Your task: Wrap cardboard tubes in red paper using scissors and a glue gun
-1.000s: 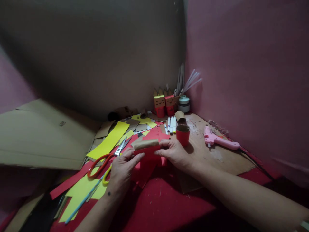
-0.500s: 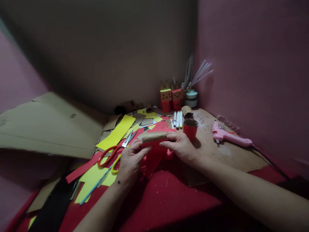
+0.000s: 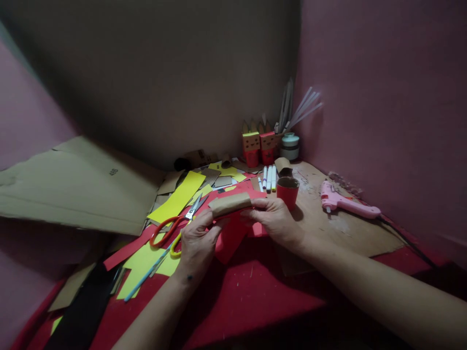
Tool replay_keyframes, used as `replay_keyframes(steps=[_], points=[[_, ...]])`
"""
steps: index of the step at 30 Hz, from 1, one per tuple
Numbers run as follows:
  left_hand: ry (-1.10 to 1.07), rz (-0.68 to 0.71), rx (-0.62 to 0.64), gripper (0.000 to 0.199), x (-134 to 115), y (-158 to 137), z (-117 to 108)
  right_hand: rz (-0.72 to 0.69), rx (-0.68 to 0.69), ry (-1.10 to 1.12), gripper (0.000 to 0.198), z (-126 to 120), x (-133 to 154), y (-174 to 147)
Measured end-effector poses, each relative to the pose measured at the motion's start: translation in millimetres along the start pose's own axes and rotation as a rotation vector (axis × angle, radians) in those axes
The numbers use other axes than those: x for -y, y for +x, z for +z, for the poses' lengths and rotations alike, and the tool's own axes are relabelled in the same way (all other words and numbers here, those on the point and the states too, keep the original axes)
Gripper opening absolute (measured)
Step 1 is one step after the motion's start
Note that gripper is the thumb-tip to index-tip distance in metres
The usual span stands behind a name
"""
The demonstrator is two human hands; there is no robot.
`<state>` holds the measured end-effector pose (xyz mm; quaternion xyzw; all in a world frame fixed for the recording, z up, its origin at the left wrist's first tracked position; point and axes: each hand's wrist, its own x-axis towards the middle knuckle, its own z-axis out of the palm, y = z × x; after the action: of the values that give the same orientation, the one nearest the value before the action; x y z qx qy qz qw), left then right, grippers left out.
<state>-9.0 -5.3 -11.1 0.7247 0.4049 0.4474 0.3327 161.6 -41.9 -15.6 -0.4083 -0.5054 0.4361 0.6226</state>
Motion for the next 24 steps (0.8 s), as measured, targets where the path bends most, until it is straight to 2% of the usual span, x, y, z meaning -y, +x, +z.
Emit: replay_keyframes(steps=[3,7,9,12,15,20,24], points=[[-0.030,-0.066,-0.030,0.008,1,-1,0,-0.065,0.008,0.007,0.020,-1,-4,0],[-0.133,-0.160,0.051,0.011,4,0,2,-0.001,0.032,0.041,0.021,-3,-15,2],[-0.191,-0.213,0.126,0.019,6,0,4,0.063,0.040,0.051,0.020,-5,-19,2],[-0.322,-0.376,0.241,0.039,9,-3,5,0.151,0.047,0.029,0.018,-6,-21,1],[-0.413,-0.498,0.266,0.041,7,-7,4,0.231,0.054,0.039,0.019,-5,-20,-3],[-0.408,-0.484,0.318,0.041,-5,-10,2,0.356,0.062,0.155,0.022,-3,-18,-7],[-0.495,-0.495,0.389,0.040,-2,-6,1,0.407,0.041,0.208,0.022,-5,-21,-4]])
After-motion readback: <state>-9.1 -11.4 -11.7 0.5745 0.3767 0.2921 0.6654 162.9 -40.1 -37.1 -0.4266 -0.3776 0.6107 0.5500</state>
